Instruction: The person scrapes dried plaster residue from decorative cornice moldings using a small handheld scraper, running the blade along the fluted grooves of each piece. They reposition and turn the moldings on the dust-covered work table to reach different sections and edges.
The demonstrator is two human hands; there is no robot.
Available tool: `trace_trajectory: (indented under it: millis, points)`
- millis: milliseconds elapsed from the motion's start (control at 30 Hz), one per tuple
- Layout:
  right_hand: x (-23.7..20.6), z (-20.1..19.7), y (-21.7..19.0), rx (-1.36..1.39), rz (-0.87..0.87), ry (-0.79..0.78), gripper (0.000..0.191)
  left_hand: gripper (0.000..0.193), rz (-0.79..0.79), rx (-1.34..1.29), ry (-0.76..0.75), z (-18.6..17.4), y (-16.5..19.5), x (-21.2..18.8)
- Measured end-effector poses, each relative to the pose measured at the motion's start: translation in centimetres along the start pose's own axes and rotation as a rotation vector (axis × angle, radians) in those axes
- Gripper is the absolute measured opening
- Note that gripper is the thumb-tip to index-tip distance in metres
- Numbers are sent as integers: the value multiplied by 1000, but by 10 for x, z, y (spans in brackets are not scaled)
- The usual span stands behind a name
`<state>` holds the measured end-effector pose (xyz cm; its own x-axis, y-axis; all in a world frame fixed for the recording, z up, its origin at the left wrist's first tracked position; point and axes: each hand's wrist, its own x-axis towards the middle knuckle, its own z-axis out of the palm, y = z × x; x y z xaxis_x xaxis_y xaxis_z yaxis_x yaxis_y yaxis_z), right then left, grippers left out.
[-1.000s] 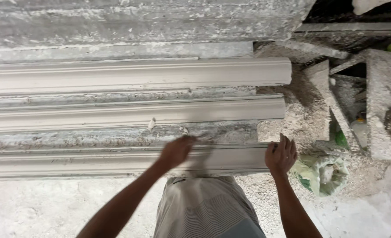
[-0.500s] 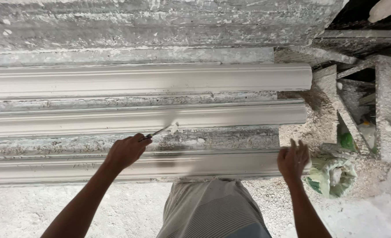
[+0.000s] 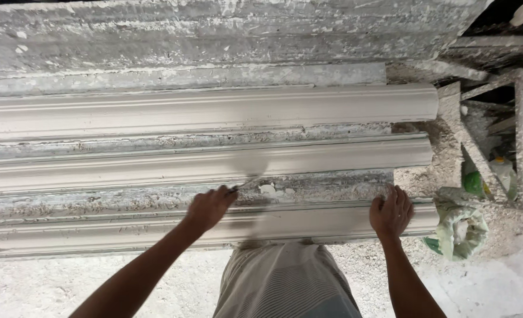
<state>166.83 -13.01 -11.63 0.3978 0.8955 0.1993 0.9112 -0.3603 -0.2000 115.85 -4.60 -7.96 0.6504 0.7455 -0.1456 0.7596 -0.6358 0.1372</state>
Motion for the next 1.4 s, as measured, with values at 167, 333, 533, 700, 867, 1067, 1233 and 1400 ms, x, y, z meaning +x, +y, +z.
trace_trajectory:
  millis: [167, 333, 533, 700, 867, 1067, 1233, 1400]
  points:
    - [-1, 3, 0, -18, 29, -27, 52, 31, -39, -4, 97, 16, 24, 7]
    - [2, 1, 4, -51, 6, -75, 54, 31, 7, -79, 229, 27, 139, 102]
    - [6, -1, 3, -74, 0, -33, 53, 38, 28, -47, 228, 4, 120, 97]
    - [2, -4, 3, -17, -27, 44, 51, 33, -10, -105, 54, 1, 134, 106]
    - [5, -6, 17, 40, -82, 47, 58, 28, -35, -257, 57, 2, 272, 220]
    - [32, -22, 82, 10, -37, 33, 56, 29, 24, -251, 92, -16, 341, 276]
    - [46, -22, 120, 148, 195, -225, 51, 30, 36, -214, 70, -11, 339, 274]
    - [43, -16, 126, 219, 151, -175, 50, 21, -15, -223, 15, 1, 408, 313]
